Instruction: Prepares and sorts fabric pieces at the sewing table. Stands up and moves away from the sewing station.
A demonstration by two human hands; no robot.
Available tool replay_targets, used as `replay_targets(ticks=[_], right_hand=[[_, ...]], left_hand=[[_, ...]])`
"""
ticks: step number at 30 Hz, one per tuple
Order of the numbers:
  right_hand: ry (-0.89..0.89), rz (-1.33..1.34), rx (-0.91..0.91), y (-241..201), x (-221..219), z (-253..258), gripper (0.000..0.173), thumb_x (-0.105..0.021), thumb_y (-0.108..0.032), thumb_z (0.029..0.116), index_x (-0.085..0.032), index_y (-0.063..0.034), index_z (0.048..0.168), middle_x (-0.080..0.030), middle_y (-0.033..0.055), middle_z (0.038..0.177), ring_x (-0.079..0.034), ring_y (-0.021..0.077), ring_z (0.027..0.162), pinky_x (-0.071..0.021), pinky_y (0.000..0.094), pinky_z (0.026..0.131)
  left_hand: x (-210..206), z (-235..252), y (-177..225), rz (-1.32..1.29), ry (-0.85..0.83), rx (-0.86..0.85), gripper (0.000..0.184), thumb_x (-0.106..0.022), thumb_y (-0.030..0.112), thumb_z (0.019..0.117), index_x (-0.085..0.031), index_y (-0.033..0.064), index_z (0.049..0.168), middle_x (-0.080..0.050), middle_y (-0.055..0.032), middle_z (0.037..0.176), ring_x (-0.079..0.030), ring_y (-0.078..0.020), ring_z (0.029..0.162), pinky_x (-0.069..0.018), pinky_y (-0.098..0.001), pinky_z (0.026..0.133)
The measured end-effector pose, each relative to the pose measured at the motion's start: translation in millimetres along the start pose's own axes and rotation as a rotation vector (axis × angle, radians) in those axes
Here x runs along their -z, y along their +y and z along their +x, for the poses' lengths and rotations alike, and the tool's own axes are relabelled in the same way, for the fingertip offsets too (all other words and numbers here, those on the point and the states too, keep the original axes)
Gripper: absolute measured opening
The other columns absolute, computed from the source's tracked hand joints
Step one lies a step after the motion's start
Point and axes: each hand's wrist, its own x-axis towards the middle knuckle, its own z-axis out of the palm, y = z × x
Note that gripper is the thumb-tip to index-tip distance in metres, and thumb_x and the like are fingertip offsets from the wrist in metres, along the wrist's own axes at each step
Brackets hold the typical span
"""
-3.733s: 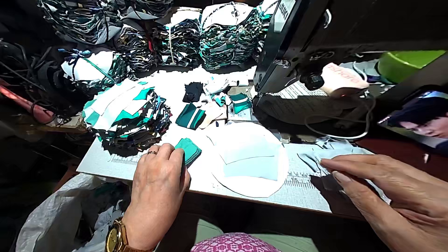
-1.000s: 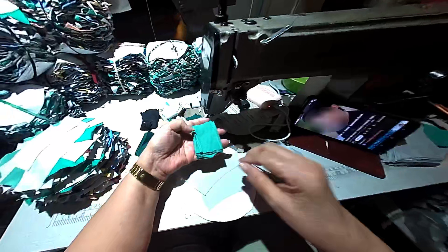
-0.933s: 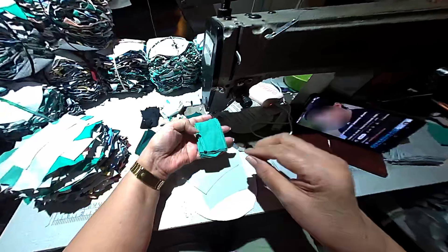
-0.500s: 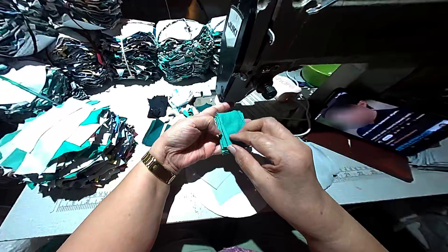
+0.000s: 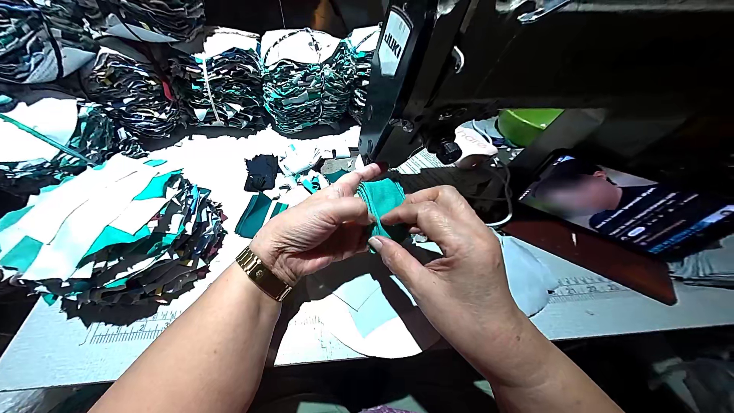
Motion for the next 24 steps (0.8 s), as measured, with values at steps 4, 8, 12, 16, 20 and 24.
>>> replay_targets(ticks=[4, 8, 12, 16, 20, 24], right_hand=[[0.003, 0.015, -0.004, 2, -1, -1, 0.015, -0.073, -0.018, 0.0887, -0.073, -0.0093, 0.101, -0.06, 0.0035, 0.104, -0.06, 0.0105, 0.097, -0.0519, 0.022, 0.081], [0.005, 0.075, -0.034, 3, 1, -1, 0.006, -0.067, -0.011, 0.0894, -0.072, -0.0111, 0.093, -0.061, 0.0013, 0.103, -0.061, 0.0062, 0.096, -0.0527, 0.0171, 0.077], [0.024, 0.263, -0.166, 3, 10, 3, 0.008, -0.062, -0.004, 0.0903, -0.065, -0.0088, 0.096, -0.068, -0.0003, 0.101, -0.067, 0.0044, 0.092, -0.0583, 0.0188, 0.076], [0.1, 0.635, -0.34, 9, 18, 8, 0.02, -0.064, 0.009, 0.0884, -0.064, -0.0061, 0.102, -0.069, 0.0035, 0.095, -0.069, 0.0095, 0.075, -0.062, 0.0241, 0.069], [0.062, 0.78, -0.376, 10, 25, 7, 0.03, -0.063, 0.013, 0.0882, -0.068, -0.0027, 0.113, -0.069, 0.0079, 0.104, -0.071, 0.0139, 0.084, -0.0628, 0.0259, 0.072], [-0.008, 0.777, -0.357, 10, 29, 0, 0.029, -0.062, 0.013, 0.0895, -0.071, -0.0004, 0.114, -0.071, 0.0091, 0.104, -0.07, 0.0137, 0.084, -0.0617, 0.0247, 0.075]], left_hand=[[1, 1, 0, -0.01, -0.041, -0.001, 0.078, -0.041, -0.01, 0.0924, -0.016, 0.0192, 0.161, -0.063, -0.0093, 0.119, -0.069, -0.0146, 0.097, -0.0587, -0.0306, 0.086], [3, 1, -1, -0.022, -0.065, -0.003, 0.078, -0.039, -0.011, 0.0938, -0.013, 0.0192, 0.161, -0.061, -0.0109, 0.125, -0.069, -0.0168, 0.102, -0.0578, -0.034, 0.091], [0, -1, 2, -0.005, 0.017, 0.019, 0.071, -0.039, -0.007, 0.0956, -0.022, 0.0218, 0.159, -0.063, -0.0076, 0.122, -0.069, -0.0144, 0.1, -0.0595, -0.0304, 0.084], [1, -2, 3, -0.087, 0.047, 0.06, 0.052, -0.041, 0.004, 0.0984, -0.043, 0.0167, 0.149, -0.066, -0.009, 0.119, -0.07, -0.0176, 0.1, -0.0609, -0.0333, 0.081], [3, -3, 3, 0.029, 0.018, 0.066, 0.023, -0.046, 0.026, 0.1083, -0.064, 0.0154, 0.118, -0.071, -0.0023, 0.092, -0.07, -0.0079, 0.077, -0.0593, -0.0221, 0.067], [0, -3, 4, 0.182, 0.068, 0.022, 0.015, -0.052, 0.011, 0.1052, -0.067, 0.0096, 0.103, -0.069, -0.0018, 0.083, -0.058, 0.0007, 0.059, -0.0431, -0.0112, 0.048]])
